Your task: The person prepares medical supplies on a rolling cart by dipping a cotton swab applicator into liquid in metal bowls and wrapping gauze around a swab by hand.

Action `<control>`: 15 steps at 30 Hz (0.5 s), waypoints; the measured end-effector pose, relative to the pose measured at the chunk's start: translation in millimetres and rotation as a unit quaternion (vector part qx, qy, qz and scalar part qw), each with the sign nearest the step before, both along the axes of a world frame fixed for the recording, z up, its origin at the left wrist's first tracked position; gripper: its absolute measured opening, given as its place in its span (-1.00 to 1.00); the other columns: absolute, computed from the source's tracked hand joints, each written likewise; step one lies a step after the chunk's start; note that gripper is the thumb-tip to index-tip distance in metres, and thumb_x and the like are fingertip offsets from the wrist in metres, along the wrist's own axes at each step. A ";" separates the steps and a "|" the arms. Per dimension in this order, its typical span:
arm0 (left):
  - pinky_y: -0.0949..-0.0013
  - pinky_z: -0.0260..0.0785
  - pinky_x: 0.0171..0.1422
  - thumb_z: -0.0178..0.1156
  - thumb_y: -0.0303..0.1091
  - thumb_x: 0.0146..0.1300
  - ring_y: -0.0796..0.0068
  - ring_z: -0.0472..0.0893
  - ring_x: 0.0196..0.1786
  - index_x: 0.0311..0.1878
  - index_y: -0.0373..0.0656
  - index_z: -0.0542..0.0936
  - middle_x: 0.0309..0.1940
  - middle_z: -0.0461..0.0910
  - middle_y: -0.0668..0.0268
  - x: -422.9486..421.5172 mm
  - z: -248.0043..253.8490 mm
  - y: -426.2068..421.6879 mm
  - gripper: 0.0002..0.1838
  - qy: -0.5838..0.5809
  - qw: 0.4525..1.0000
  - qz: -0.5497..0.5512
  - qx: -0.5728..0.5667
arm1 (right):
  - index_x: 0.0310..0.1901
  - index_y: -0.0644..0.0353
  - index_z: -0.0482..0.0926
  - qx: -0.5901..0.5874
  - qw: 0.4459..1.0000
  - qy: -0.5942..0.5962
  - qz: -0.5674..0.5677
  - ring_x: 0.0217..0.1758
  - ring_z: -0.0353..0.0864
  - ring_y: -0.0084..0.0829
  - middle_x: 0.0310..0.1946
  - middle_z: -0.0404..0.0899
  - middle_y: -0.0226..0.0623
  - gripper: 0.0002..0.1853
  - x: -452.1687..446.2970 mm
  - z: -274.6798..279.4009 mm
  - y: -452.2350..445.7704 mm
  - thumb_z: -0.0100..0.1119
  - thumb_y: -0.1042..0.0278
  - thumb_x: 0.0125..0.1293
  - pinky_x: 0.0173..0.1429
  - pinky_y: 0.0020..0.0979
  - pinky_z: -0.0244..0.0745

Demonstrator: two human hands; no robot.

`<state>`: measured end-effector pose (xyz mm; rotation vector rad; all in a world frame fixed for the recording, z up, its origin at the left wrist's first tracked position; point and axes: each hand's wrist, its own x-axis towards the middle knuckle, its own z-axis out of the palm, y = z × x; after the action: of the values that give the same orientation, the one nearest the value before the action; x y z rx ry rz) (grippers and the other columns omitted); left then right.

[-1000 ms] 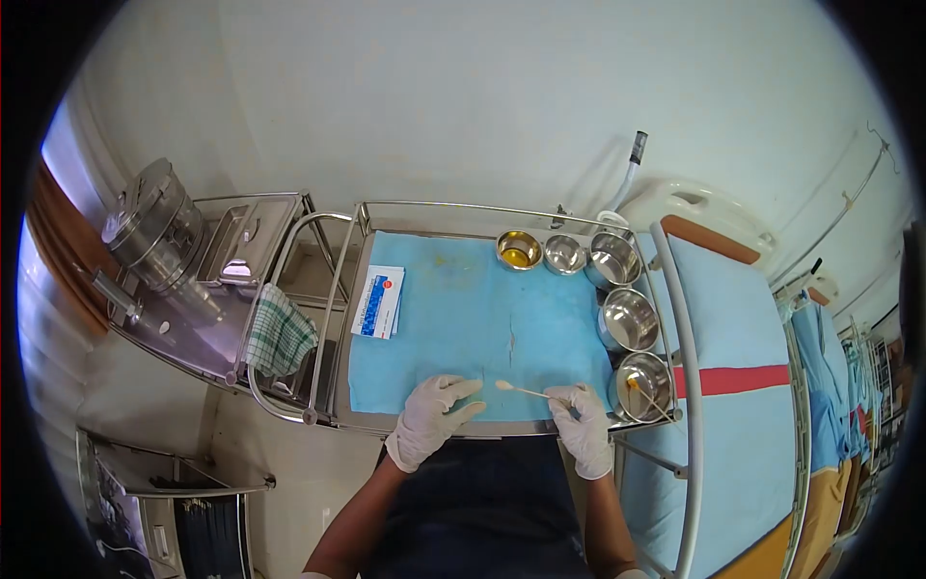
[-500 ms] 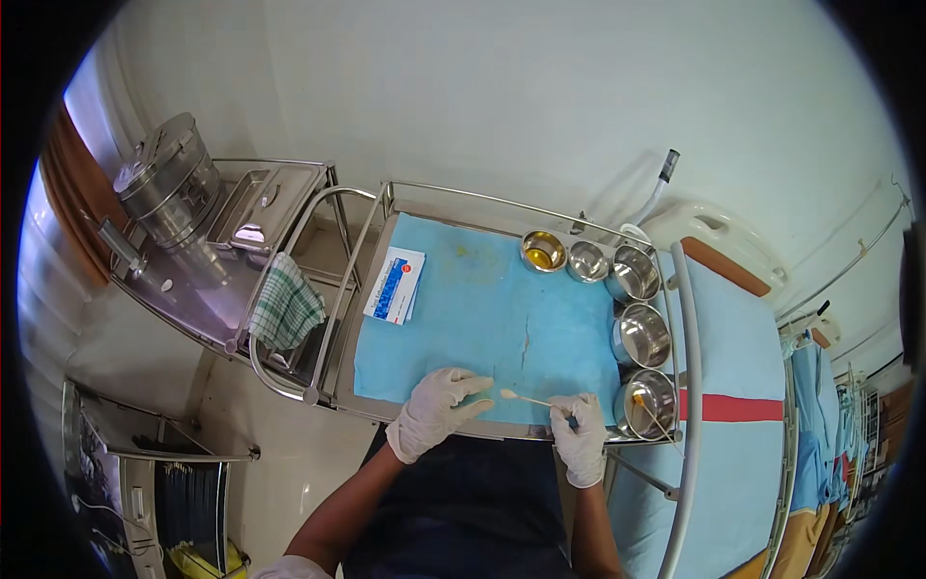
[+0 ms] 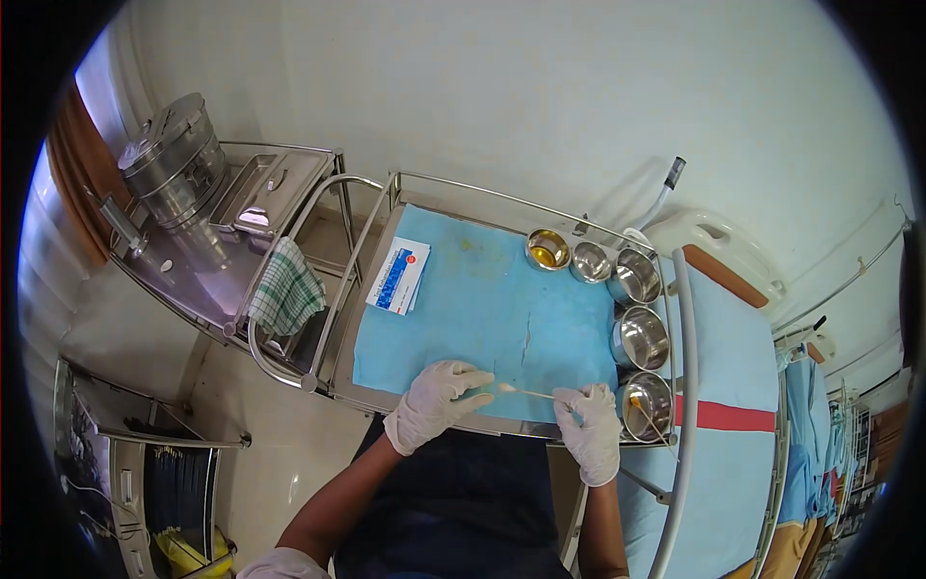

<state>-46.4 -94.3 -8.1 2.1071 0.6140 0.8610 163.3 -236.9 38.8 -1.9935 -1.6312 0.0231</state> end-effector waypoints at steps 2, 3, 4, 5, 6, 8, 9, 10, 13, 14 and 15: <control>0.34 0.36 0.00 0.38 -0.28 0.19 0.29 0.53 -0.21 0.00 -0.14 0.71 -0.17 0.63 0.31 -0.8 -0.2 0.5 -0.69 -0.005 1.000 0.003 -0.001 | -0.24 0.09 0.73 -0.001 1.000 0.008 0.009 -0.24 0.41 -0.29 -0.39 0.44 -0.34 -0.82 0.2 2.7 2.2 0.30 0.47 0.07 -0.09 -0.33 0.35; 0.34 0.36 0.00 0.38 -0.28 0.19 0.29 0.53 -0.21 0.00 -0.14 0.71 -0.17 0.63 0.31 -1.5 -0.2 0.5 -0.69 -0.006 1.000 0.005 -0.001 | -0.24 0.09 0.73 -0.001 1.000 0.007 0.011 -0.24 0.41 -0.29 -0.39 0.44 -0.34 -0.82 0.3 2.6 3.0 0.30 0.47 0.07 -0.09 -0.33 0.35; 0.33 0.36 0.00 0.38 -0.28 0.19 0.29 0.53 -0.21 0.00 -0.14 0.71 -0.17 0.63 0.31 -2.1 -0.1 0.7 -0.69 -0.009 1.000 0.004 -0.002 | -0.25 0.09 0.73 0.000 1.000 0.007 0.009 -0.24 0.41 -0.29 -0.39 0.44 -0.35 -0.82 0.7 1.8 3.9 0.30 0.47 0.07 -0.09 -0.34 0.35; 0.33 0.36 0.00 0.38 -0.28 0.19 0.28 0.53 -0.21 0.00 -0.14 0.71 -0.17 0.63 0.31 -2.2 0.3 0.6 -0.69 -0.011 1.000 0.002 -0.004 | -0.25 0.09 0.73 0.001 1.000 0.007 0.006 -0.24 0.41 -0.30 -0.40 0.44 -0.35 -0.82 1.5 0.9 4.4 0.30 0.47 0.07 -0.09 -0.34 0.35; 0.33 0.36 0.00 0.38 -0.28 0.19 0.28 0.53 -0.21 0.00 -0.14 0.71 -0.16 0.63 0.31 -1.8 0.6 0.6 -0.69 -0.014 1.000 0.000 -0.006 | -0.25 0.09 0.73 0.002 1.000 0.007 0.003 -0.24 0.41 -0.30 -0.40 0.44 -0.35 -0.83 2.3 0.2 4.3 0.30 0.47 0.07 -0.09 -0.34 0.35; 0.33 0.36 0.00 0.38 -0.28 0.20 0.28 0.53 -0.21 0.00 -0.14 0.71 -0.16 0.63 0.30 -1.2 2.0 0.8 -0.69 -0.017 1.000 -0.004 -0.007 | -0.26 0.09 0.73 0.004 1.000 0.007 -0.001 -0.24 0.41 -0.30 -0.40 0.44 -0.35 -0.83 2.7 0.0 3.5 0.30 0.47 0.07 -0.09 -0.34 0.36; 0.33 0.36 -0.01 0.38 -0.29 0.20 0.28 0.53 -0.21 0.00 -0.15 0.71 -0.16 0.63 0.30 -1.3 3.5 0.8 -0.69 -0.011 1.000 -0.004 -0.007 | -0.26 0.09 0.73 0.000 1.000 0.004 0.001 -0.24 0.41 -0.30 -0.41 0.44 -0.36 -0.83 2.7 -0.2 2.9 0.30 0.47 0.07 -0.10 -0.34 0.36; 0.33 0.36 -0.01 0.38 -0.29 0.20 0.28 0.53 -0.21 0.00 -0.15 0.71 -0.16 0.64 0.30 -1.6 4.8 1.0 -0.69 -0.004 1.000 -0.004 -0.008 | -0.26 0.09 0.73 -0.003 1.000 0.002 0.005 -0.25 0.41 -0.30 -0.41 0.44 -0.36 -0.83 2.7 -0.7 2.6 0.30 0.47 0.07 -0.10 -0.34 0.36; 0.33 0.36 -0.01 0.38 -0.29 0.20 0.28 0.53 -0.21 -0.01 -0.15 0.71 -0.16 0.64 0.30 -1.4 4.9 0.1 -0.69 0.008 1.000 -0.004 -0.010 | -0.27 0.09 0.73 -0.011 1.000 -0.002 0.012 -0.25 0.41 -0.31 -0.42 0.44 -0.36 -0.83 3.0 -1.4 1.7 0.30 0.48 0.07 -0.11 -0.35 0.36; 0.33 0.36 -0.02 0.38 -0.29 0.19 0.28 0.53 -0.21 -0.01 -0.15 0.71 -0.16 0.64 0.30 -0.5 3.1 0.1 -0.70 0.002 1.000 -0.003 -0.007 | -0.27 0.09 0.72 -0.009 1.000 0.002 0.009 -0.25 0.42 -0.31 -0.42 0.44 -0.36 -0.84 3.2 -1.3 1.8 0.29 0.48 0.07 -0.11 -0.35 0.36; 0.33 0.36 -0.02 0.38 -0.29 0.19 0.28 0.53 -0.21 -0.01 -0.15 0.71 -0.16 0.64 0.30 0.3 0.7 0.4 -0.70 -0.004 1.000 -0.003 -0.004 | -0.27 0.09 0.72 -0.006 1.000 0.007 0.007 -0.25 0.42 -0.31 -0.42 0.45 -0.37 -0.84 3.0 -2.0 2.3 0.29 0.49 0.07 -0.11 -0.35 0.36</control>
<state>-46.1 -93.9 -7.4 2.0967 0.6065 0.8627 166.3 -234.5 36.8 -1.9875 -1.6397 0.0508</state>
